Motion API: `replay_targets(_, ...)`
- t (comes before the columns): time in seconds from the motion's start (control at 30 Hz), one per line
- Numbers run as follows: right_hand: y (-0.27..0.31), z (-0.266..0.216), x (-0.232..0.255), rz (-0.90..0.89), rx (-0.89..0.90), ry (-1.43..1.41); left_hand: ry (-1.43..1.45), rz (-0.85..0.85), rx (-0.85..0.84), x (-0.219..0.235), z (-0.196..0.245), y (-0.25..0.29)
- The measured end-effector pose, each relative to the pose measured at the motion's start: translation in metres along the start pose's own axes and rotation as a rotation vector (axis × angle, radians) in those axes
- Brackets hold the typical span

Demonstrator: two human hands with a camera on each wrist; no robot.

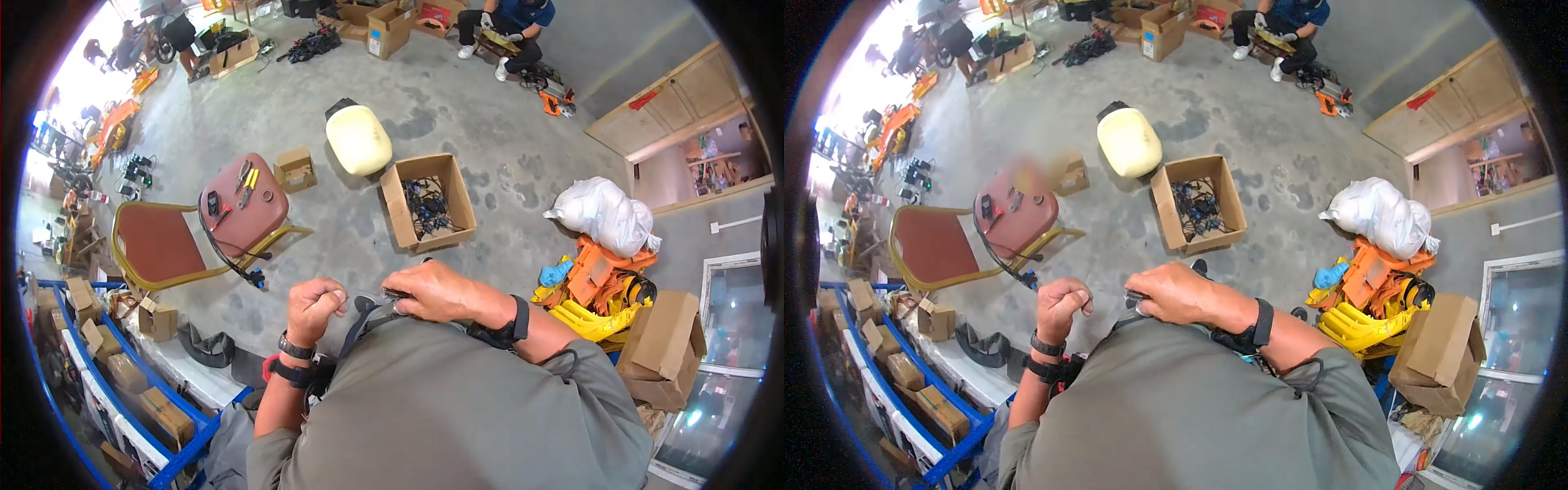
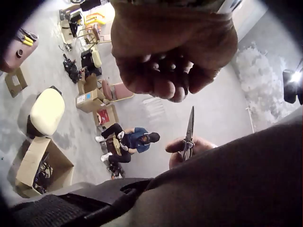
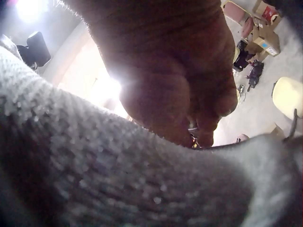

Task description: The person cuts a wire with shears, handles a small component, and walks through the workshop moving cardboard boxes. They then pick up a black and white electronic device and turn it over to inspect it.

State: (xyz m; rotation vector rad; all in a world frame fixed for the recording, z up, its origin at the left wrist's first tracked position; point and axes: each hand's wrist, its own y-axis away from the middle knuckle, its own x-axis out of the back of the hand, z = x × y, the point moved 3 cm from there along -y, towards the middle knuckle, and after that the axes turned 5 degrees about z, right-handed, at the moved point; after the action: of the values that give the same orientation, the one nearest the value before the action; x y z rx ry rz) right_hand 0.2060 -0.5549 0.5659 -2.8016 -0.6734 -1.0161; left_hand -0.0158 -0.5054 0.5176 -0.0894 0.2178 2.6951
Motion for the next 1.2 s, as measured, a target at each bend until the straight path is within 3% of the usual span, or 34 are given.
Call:
replay_targets(0.17, -0.013, -0.008, -0.01, -0.043, 0.042, 0.011, 0.103, 0.026, 0.065, 0.013, -0.01, 0.016)
replay_targets(0.37, -0.033, -0.011, -0.018, -0.079, 0.135, 0.012, 0.005, 0.052, 0.107, 0.031, 0.001, 0.029)
replay_targets(0.67, -0.052, -0.017, -0.021, -0.108, 0.142, 0.024, 0.029, 0.124, 0.036, 0.047, -0.004, 0.028)
replay_targets(0.97, -0.055, -0.021, -0.017, -0.047, 0.103, 0.036, -0.043, 0.008, 0.036, 0.054, -0.01, 0.013)
replay_targets(1.2, -0.046, -0.018, -0.016, -0.036, 0.019, 0.053, 0.061, -0.077, 0.079, 0.037, -0.017, 0.003)
